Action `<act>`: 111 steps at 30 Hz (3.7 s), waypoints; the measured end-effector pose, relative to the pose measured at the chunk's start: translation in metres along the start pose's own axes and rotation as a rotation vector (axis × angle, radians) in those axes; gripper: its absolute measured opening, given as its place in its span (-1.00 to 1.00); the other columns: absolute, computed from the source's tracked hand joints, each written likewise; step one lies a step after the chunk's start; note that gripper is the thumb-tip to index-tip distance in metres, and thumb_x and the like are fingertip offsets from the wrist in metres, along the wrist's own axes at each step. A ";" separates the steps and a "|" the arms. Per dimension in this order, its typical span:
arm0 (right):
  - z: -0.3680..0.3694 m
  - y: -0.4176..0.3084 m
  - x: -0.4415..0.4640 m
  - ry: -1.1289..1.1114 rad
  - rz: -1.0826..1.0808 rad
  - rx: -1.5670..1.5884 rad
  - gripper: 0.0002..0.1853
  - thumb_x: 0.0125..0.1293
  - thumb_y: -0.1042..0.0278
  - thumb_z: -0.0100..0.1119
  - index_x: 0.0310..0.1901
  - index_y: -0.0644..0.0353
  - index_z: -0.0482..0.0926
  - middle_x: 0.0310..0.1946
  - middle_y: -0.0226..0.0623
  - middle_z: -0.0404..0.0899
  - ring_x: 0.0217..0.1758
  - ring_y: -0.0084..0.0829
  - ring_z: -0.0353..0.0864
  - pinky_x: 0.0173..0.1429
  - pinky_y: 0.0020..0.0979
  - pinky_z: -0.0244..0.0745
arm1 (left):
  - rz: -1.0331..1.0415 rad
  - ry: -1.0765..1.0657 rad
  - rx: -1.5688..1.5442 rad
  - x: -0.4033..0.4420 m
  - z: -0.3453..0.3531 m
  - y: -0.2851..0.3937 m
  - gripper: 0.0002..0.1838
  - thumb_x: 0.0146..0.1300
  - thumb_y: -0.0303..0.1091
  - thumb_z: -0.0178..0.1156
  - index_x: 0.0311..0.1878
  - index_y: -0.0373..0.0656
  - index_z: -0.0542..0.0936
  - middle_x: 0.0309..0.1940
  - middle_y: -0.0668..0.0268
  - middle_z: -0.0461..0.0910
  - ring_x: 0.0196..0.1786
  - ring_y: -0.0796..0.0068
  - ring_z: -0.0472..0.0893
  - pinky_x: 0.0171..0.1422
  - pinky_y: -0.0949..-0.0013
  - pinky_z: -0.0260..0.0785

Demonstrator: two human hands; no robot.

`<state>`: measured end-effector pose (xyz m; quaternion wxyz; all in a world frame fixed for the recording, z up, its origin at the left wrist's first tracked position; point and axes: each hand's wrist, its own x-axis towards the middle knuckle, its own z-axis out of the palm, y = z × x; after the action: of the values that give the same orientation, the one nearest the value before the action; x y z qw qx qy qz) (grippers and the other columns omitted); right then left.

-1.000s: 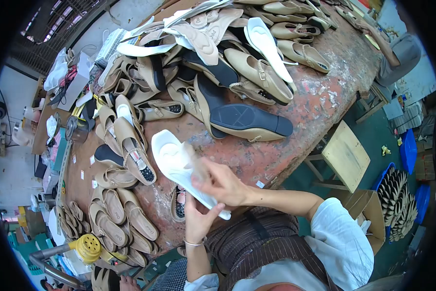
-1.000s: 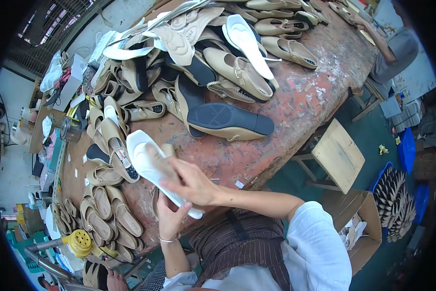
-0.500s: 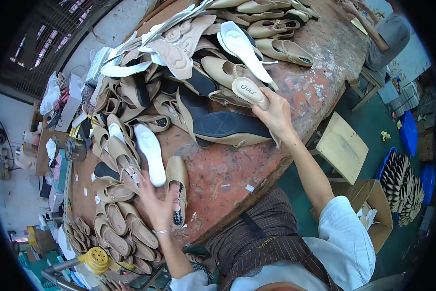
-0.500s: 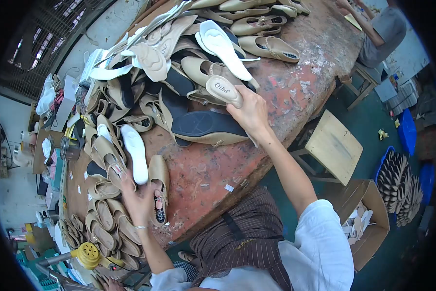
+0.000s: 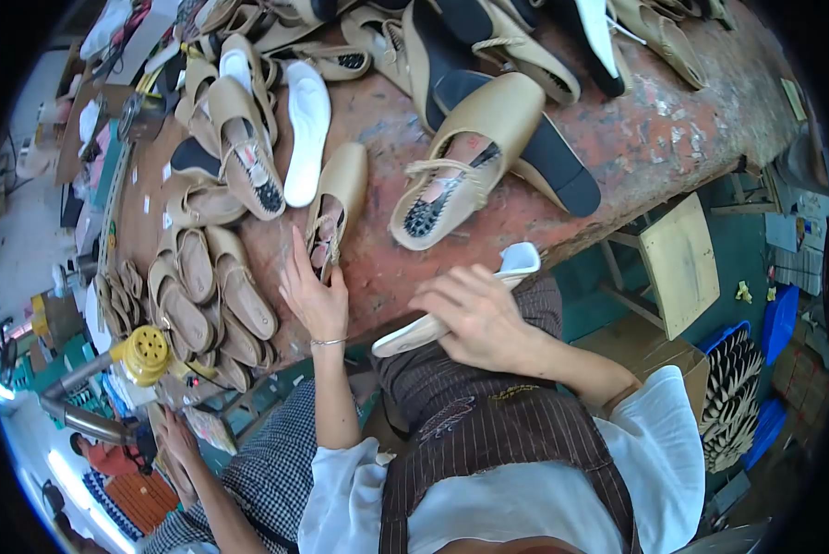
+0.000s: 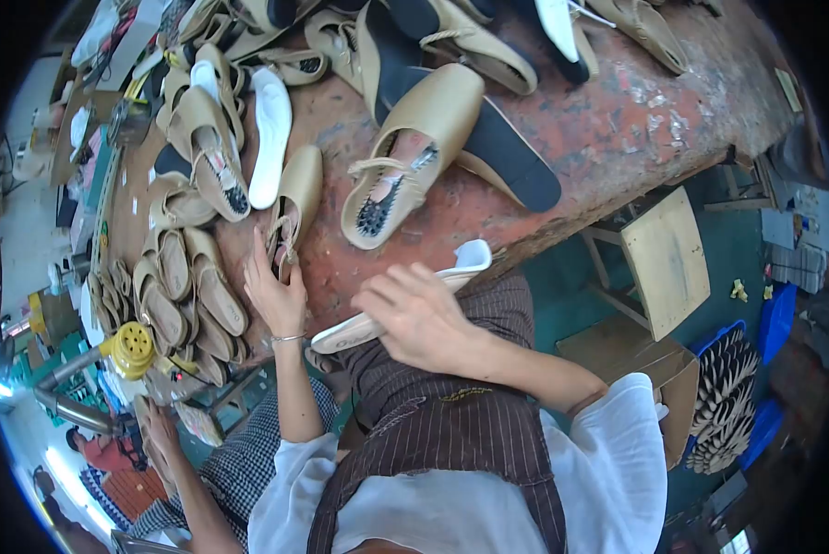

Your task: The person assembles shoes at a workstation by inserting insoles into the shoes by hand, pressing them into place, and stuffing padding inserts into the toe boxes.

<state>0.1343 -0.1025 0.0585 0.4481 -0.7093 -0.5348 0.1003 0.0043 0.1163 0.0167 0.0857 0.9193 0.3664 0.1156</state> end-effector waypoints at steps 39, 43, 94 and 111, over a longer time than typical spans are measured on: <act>-0.092 0.081 0.014 0.227 0.880 0.892 -0.62 0.32 0.30 0.33 0.06 0.38 0.58 -0.18 -0.31 0.68 -0.16 -0.62 0.64 -0.03 -0.55 0.52 | -0.330 -0.976 -2.908 -0.021 0.007 0.043 -0.48 0.53 -0.12 -0.04 0.33 -0.35 0.30 -0.46 0.32 0.34 -0.38 0.51 0.36 -0.41 0.43 0.31; -0.067 0.077 0.095 0.017 0.616 1.585 -0.51 0.49 0.01 0.04 0.18 0.28 0.52 -0.18 -0.22 0.69 -0.42 -0.42 0.64 -0.56 -0.54 0.49 | -0.397 -0.976 -2.829 -0.025 -0.004 0.042 -0.49 0.53 -0.12 -0.04 0.32 -0.34 0.32 -0.48 0.33 0.32 -0.39 0.52 0.35 -0.43 0.43 0.30; -0.031 0.013 0.031 -0.390 -0.204 -0.190 -0.22 -0.01 0.31 0.47 0.34 0.06 0.46 0.20 -0.24 0.47 0.16 -0.18 0.49 0.21 -0.13 0.44 | -0.582 -0.530 -1.900 -0.056 -0.057 0.045 -0.45 0.63 -0.16 -0.24 0.44 -0.43 0.24 0.37 0.00 0.39 0.26 0.08 0.59 0.21 0.01 0.61; -0.080 0.023 0.027 -0.330 0.012 -0.644 -0.33 -0.02 0.44 0.38 0.25 0.22 0.55 0.10 -0.18 0.54 0.02 -0.14 0.49 0.13 -0.16 0.40 | -0.659 -0.134 -0.861 -0.096 -0.022 0.012 -0.52 0.41 -0.48 0.21 0.37 -0.26 0.45 -0.32 0.40 0.56 -0.46 0.76 0.50 -0.43 0.66 0.42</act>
<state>0.2100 -0.1225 0.0964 0.1087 -0.7914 -0.6001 0.0422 -0.0613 0.0430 0.0268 0.5092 0.6430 0.5484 0.1631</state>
